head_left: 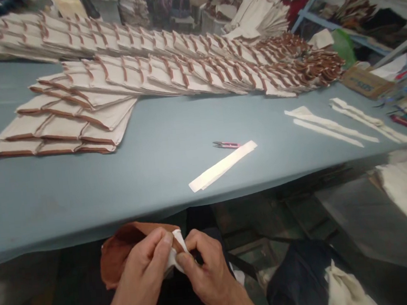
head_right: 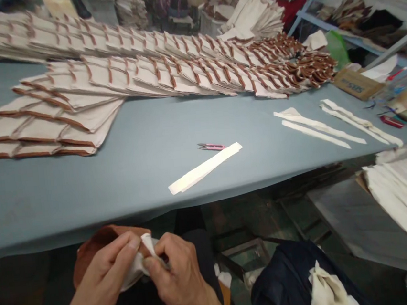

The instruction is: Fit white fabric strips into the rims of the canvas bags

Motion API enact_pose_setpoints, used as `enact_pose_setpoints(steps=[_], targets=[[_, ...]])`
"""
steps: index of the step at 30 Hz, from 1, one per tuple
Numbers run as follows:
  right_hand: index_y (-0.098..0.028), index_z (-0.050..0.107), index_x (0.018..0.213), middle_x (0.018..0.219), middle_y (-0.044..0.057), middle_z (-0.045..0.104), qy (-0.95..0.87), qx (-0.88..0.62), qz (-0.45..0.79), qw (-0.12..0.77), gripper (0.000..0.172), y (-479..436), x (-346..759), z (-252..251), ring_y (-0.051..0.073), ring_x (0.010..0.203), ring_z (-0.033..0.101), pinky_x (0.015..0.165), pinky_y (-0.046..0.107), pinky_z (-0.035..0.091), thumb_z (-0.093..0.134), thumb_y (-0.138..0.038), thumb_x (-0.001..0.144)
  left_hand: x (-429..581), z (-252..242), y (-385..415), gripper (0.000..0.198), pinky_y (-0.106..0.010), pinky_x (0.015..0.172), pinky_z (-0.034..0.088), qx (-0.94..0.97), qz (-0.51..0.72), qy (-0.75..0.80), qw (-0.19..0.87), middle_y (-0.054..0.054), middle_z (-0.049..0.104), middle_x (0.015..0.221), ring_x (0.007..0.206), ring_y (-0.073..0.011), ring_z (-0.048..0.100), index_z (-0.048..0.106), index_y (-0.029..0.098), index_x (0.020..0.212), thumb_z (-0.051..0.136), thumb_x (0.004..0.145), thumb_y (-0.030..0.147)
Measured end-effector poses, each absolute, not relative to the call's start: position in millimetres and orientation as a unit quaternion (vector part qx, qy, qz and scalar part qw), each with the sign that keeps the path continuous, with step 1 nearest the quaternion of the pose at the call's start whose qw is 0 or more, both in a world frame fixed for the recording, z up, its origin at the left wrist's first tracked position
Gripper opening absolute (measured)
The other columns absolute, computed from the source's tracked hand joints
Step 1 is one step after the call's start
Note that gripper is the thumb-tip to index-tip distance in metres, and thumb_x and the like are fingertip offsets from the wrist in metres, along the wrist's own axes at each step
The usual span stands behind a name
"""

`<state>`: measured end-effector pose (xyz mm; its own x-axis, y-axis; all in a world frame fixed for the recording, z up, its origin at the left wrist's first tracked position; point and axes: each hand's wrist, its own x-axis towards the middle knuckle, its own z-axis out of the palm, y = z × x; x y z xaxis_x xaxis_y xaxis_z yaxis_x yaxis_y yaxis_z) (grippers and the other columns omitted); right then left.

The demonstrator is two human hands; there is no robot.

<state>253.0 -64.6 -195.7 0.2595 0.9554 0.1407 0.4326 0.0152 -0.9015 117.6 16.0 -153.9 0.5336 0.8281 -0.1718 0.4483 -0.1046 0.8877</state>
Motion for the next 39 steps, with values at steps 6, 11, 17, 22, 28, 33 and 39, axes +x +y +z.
enact_pose_setpoints(steps=[6, 11, 17, 22, 28, 33, 39], targets=[[-0.019, 0.063, 0.084, 0.076, 0.002, 0.067, -0.577, -0.700, 0.181, 0.380, 0.022, -47.5, 301.8, -181.4, 0.017, 0.068, 0.061, 0.066, 0.029, 0.044, 0.060, -0.036, 0.097, 134.3, -188.6, 24.3, 0.038, -0.019, 0.043, 0.033, 0.790, 0.244, 0.456, 0.330, 0.007, 0.043, 0.049, 0.042, -0.0088, 0.044, 0.043, 0.021, 0.058, 0.044, 0.096, 0.023], [-0.017, 0.067, 0.094, 0.084, 0.005, 0.071, -0.599, -0.739, 0.054, 0.304, 0.013, -10.2, 330.4, -170.3, 0.021, 0.076, 0.066, 0.070, 0.031, 0.045, 0.070, -0.030, 0.096, 135.9, -196.8, 31.4, 0.036, -0.017, 0.044, 0.033, 0.834, 0.268, 0.371, 0.307, 0.008, 0.043, 0.050, 0.040, -0.0059, 0.044, 0.043, 0.021, 0.059, 0.045, 0.094, 0.012], [-0.018, 0.069, 0.091, 0.086, 0.006, 0.072, -0.647, -0.749, 0.010, 0.141, 0.015, 24.7, 338.9, -183.5, 0.022, 0.076, 0.066, 0.065, 0.032, 0.040, 0.072, -0.032, 0.098, 140.0, -197.2, 42.6, 0.035, -0.020, 0.045, 0.032, 0.836, 0.262, 0.360, 0.321, 0.008, 0.042, 0.051, 0.041, -0.0066, 0.043, 0.040, 0.022, 0.062, 0.044, 0.093, 0.008], [-0.020, 0.069, 0.085, 0.080, 0.005, 0.073, -0.649, -0.744, 0.002, 0.163, 0.028, 26.0, 341.4, -188.5, 0.018, 0.070, 0.064, 0.066, 0.030, 0.037, 0.054, -0.025, 0.108, 142.5, -197.7, 51.9, 0.033, -0.021, 0.046, 0.033, 0.824, 0.272, 0.345, 0.358, 0.007, 0.045, 0.053, 0.043, -0.0068, 0.045, 0.043, 0.022, 0.063, 0.044, 0.093, 0.006], [-0.019, 0.070, 0.086, 0.082, 0.004, 0.072, -0.596, -0.765, 0.129, 0.209, 0.026, 29.7, 352.0, -180.2, 0.018, 0.073, 0.065, 0.067, 0.030, 0.037, 0.052, -0.024, 0.105, 150.2, -195.0, 63.1, 0.029, -0.021, 0.050, 0.037, 0.815, 0.262, 0.377, 0.353, 0.007, 0.050, 0.054, 0.044, -0.0083, 0.050, 0.053, 0.021, 0.066, 0.047, 0.093, 0.011], [-0.020, 0.072, 0.090, 0.085, 0.002, 0.074, -0.564, -0.759, 0.226, 0.233, 0.022, 31.0, 361.9, -175.1, 0.017, 0.075, 0.065, 0.070, 0.029, 0.040, 0.054, -0.022, 0.102, 164.1, -188.2, 66.9, 0.019, -0.021, 0.050, 0.040, 0.805, 0.247, 0.394, 0.368, 0.008, 0.058, 0.057, 0.043, -0.0096, 0.051, 0.068, 0.019, 0.094, 0.049, 0.096, 0.017], [-0.020, 0.072, 0.088, 0.080, 0.001, 0.071, -0.560, -0.754, 0.241, 0.245, 0.018, 28.0, 362.6, -174.2, 0.017, 0.072, 0.063, 0.068, 0.029, 0.039, 0.058, -0.024, 0.099, 187.0, -184.0, 72.1, 0.048, -0.027, 0.056, 0.048, 0.841, 0.144, 0.371, 0.367, 0.001, 0.074, 0.069, 0.055, -0.0187, 0.068, 0.055, 0.013, 0.145, 0.046, 0.098, 0.015]])
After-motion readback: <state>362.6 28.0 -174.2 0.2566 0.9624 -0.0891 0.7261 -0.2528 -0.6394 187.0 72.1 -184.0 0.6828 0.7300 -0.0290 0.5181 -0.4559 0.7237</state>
